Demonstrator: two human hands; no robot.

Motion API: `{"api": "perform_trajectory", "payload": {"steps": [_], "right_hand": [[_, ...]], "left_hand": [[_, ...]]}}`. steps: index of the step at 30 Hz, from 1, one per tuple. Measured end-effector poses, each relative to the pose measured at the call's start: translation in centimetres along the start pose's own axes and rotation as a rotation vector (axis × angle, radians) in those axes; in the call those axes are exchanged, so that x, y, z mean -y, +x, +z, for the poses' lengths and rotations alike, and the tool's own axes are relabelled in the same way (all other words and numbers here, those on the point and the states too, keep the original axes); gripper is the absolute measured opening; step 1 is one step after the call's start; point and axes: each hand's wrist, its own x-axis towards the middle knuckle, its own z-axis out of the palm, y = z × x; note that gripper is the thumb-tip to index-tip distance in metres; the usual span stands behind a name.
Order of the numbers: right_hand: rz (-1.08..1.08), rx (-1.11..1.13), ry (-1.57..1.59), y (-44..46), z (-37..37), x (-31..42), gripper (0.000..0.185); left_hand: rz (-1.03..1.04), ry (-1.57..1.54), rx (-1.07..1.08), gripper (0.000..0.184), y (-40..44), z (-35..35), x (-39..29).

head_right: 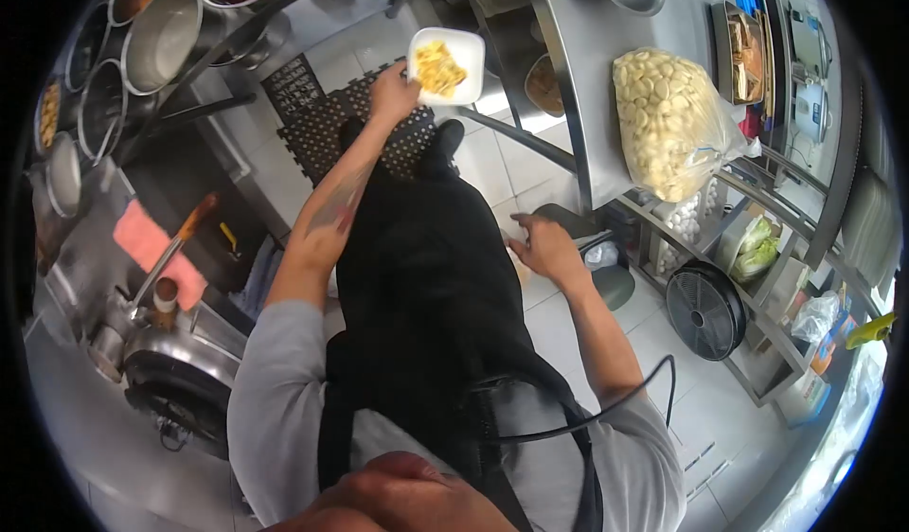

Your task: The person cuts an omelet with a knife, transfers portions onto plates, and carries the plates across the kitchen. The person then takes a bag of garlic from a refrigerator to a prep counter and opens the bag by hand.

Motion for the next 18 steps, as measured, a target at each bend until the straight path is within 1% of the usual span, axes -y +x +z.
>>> {"api": "perform_trajectory", "payload": {"steps": [1, 2, 3, 4, 6, 7, 8, 10, 12, 14, 15, 16, 17, 18], "right_hand": [[0.016, 0.001, -0.012, -0.8, 0.7, -0.5, 0.044], [0.005, -0.043, 0.024, -1.2, 1.0, -1.2, 0.043], [-0.011, -0.084, 0.06, -1.5, 1.2, -1.9, 0.043], [-0.011, -0.08, 0.051, -1.6, 1.4, -2.8, 0.043], [0.119, -0.15, 0.141, -2.3, 2.2, -4.7, 0.042], [0.163, -0.162, 0.198, -2.6, 1.7, -4.2, 0.042], [0.16, -0.156, 0.202, -2.0, 1.8, -5.0, 0.042], [0.235, -0.118, 0.295, -1.6, 2.7, -6.3, 0.044], [0.125, -0.271, 0.223, 2.1, 4.1, -6.2, 0.056], [-0.02, -0.466, 0.279, 9.3, 4.5, -5.2, 0.069], [-0.092, -0.662, 0.339, 14.1, 4.4, -5.4, 0.076], [0.074, -0.677, 0.66, 18.4, 2.9, -4.7, 0.077], [-0.081, -0.965, 0.552, 23.8, 1.4, -5.8, 0.075], [0.084, -1.087, 0.682, 26.2, -1.3, -3.8, 0.085]], "left_hand": [[0.057, 0.041, -0.071, 0.038, 3.1, 4.8, 2.9], [0.111, -0.031, -0.153, 0.041, 6.1, 9.8, 5.9], [0.103, 0.067, -0.239, 0.044, 6.6, 11.5, 4.2], [-0.018, -0.052, -0.225, 0.048, 8.3, 14.1, 4.1], [-0.007, -0.045, -0.294, 0.05, 10.0, 16.6, 2.6], [-0.02, -0.037, -0.282, 0.05, 10.2, 17.7, 2.1], [-0.039, -0.052, -0.316, 0.05, 11.4, 18.4, 1.4], [-0.072, -0.054, -0.338, 0.049, 12.1, 18.8, 0.6], [-0.044, -0.174, -0.249, 0.04, 13.0, 18.6, -0.2], [-0.051, -0.184, -0.195, 0.038, 12.9, 18.1, -0.8], [-0.046, -0.206, -0.159, 0.035, 12.7, 17.8, -0.6], [-0.073, -0.208, -0.162, 0.035, 12.4, 17.7, -0.2], [-0.071, -0.165, -0.235, 0.034, 12.1, 17.9, 0.1], [-0.056, -0.122, -0.307, 0.032, 12.4, 18.4, 0.6]]}}
